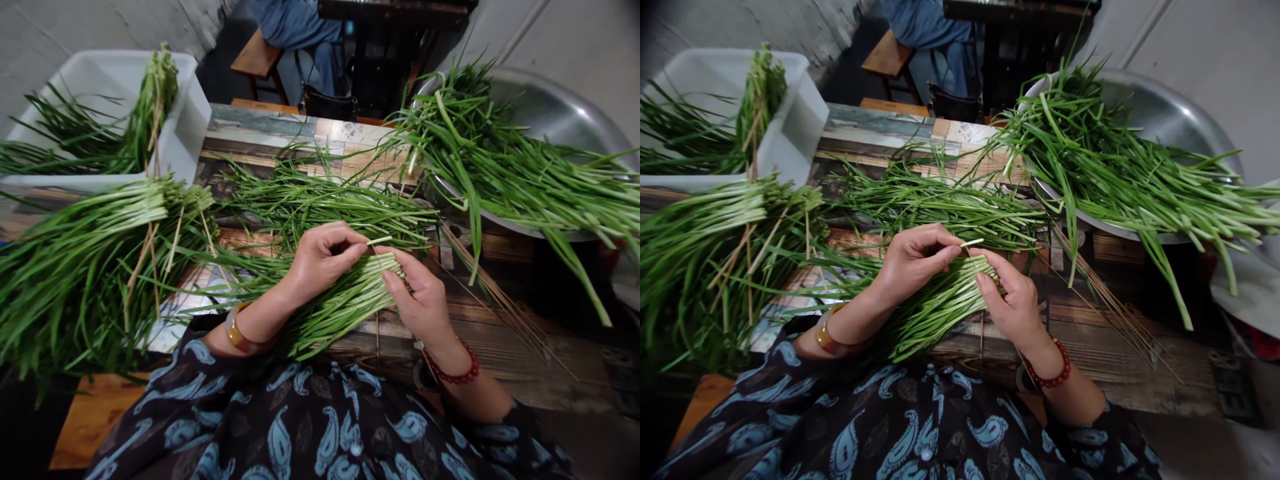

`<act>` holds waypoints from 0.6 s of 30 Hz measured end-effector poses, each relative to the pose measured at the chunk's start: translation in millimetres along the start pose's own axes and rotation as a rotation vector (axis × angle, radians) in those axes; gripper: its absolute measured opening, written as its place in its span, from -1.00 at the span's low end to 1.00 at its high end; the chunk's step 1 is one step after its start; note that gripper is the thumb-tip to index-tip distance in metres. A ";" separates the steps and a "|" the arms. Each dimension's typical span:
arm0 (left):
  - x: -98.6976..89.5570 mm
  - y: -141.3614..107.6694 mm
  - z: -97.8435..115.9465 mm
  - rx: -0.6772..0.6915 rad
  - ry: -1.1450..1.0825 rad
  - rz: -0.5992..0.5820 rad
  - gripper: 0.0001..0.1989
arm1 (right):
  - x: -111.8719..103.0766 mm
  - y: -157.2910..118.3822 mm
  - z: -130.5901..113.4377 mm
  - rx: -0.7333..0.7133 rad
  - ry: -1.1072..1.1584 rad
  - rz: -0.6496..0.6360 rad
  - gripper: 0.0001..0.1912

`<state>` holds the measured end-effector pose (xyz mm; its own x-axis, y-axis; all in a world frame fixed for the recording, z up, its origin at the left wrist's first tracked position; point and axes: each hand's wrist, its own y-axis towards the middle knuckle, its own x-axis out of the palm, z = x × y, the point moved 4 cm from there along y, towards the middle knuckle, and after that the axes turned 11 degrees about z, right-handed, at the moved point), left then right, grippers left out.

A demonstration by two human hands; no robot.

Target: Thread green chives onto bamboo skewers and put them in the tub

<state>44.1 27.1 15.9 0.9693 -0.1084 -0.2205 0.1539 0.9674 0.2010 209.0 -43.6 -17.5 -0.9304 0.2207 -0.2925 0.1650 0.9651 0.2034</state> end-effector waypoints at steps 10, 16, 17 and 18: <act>0.1 3.5 -1.5 0.047 -0.022 -0.162 -0.86 | 5.5 -1.3 7.9 0.025 0.068 0.045 -0.63; 2.1 0.8 -4.4 -0.143 -0.134 -0.281 -0.81 | 5.9 -0.5 10.8 0.016 0.019 0.021 -0.52; 2.8 -0.3 -5.6 -0.186 -0.163 -0.294 -0.78 | 5.4 -0.5 10.5 0.015 0.012 0.024 -0.50; 3.4 -1.2 -6.7 -0.218 -0.183 -0.301 -0.75 | 4.9 -0.6 10.2 0.012 0.006 0.027 -0.49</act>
<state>46.0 27.1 8.5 0.9084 -0.4134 -0.0615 0.4103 0.9101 -0.0573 207.7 -41.7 -28.6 -0.9273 0.2464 -0.2817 0.1944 0.9603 0.2000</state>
